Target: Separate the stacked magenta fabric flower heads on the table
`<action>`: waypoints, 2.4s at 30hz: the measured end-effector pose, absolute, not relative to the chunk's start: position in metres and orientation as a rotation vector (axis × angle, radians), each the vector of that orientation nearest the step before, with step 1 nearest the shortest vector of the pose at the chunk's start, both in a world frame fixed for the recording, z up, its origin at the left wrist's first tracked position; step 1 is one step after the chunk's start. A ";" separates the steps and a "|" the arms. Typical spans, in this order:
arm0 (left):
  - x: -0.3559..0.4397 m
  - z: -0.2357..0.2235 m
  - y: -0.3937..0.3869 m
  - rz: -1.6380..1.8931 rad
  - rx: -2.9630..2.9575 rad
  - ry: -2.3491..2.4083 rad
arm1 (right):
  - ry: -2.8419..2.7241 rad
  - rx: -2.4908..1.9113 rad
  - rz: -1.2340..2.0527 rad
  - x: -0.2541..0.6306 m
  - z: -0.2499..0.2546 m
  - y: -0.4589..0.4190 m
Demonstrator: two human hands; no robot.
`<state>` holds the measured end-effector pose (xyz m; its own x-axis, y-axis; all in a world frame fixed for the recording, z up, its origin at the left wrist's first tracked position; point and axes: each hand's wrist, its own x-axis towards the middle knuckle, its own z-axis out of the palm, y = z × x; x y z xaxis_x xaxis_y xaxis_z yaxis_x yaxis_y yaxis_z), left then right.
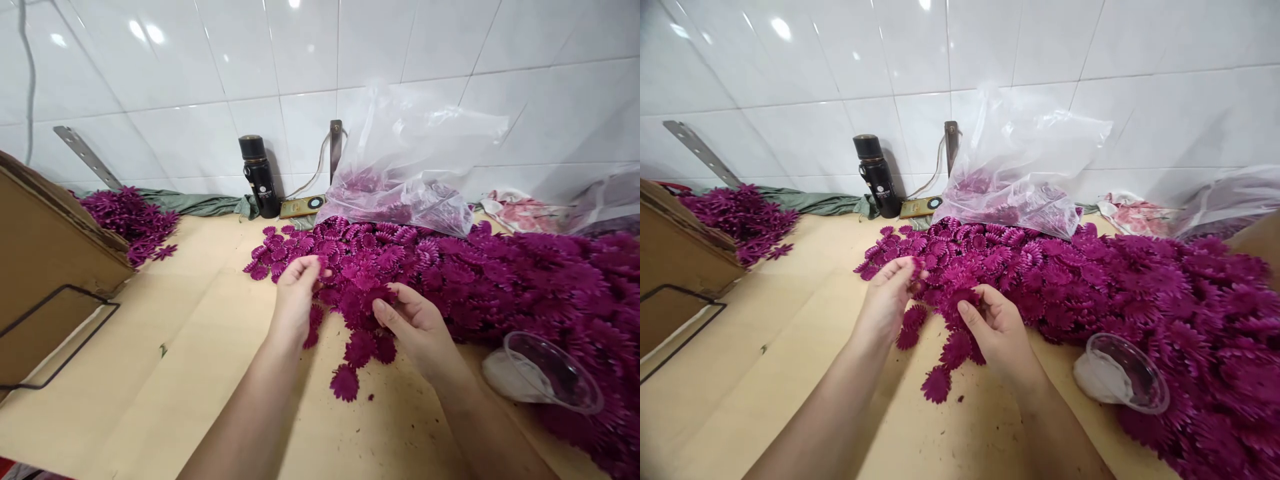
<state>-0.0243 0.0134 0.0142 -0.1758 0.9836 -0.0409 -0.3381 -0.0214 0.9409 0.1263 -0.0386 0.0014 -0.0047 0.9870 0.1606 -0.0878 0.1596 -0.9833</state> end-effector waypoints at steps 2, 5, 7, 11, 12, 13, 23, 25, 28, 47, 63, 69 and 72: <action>-0.018 0.012 0.009 1.342 1.035 1.072 | -1.180 -1.060 1.088 0.127 0.000 -0.035; -0.008 0.006 0.004 1.315 1.311 1.131 | -1.135 -1.094 1.040 0.129 -0.001 -0.030; -0.006 0.004 0.002 1.422 1.460 1.202 | -1.116 -1.104 1.054 0.129 -0.001 -0.029; -0.006 0.005 -0.002 1.528 1.692 1.177 | -1.069 -1.145 1.085 0.129 0.000 -0.028; -0.005 0.006 -0.004 1.509 1.735 1.139 | -1.066 -1.162 1.084 0.129 0.000 -0.028; -0.004 0.007 -0.006 1.474 1.768 1.100 | -1.073 -1.182 1.082 0.129 0.000 -0.028; 0.000 0.014 -0.009 1.068 1.402 0.923 | -1.244 -1.142 1.102 0.134 -0.005 -0.028; -0.002 0.017 -0.008 1.008 1.254 0.868 | -1.236 -1.076 1.145 0.133 -0.004 -0.028; -0.004 0.020 -0.008 0.992 1.156 0.807 | -1.203 -0.993 1.197 0.131 -0.005 -0.028; 0.000 0.017 -0.011 1.039 1.247 0.881 | -1.169 -1.018 1.242 0.128 -0.006 -0.031; -0.022 0.020 0.010 1.235 0.503 0.871 | -1.216 -1.272 0.799 0.133 -0.007 -0.029; -0.016 0.020 0.006 1.026 0.338 0.685 | -1.294 -1.366 0.333 0.138 -0.022 -0.022; -0.017 0.020 0.006 1.068 0.411 0.687 | -1.375 -1.385 0.169 0.135 -0.020 -0.025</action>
<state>-0.0170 0.0055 0.0201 0.3062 0.8996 -0.3113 -0.6565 0.4364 0.6153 0.1350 -0.0245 -0.0196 0.3107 0.7639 0.5656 0.6045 0.3004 -0.7378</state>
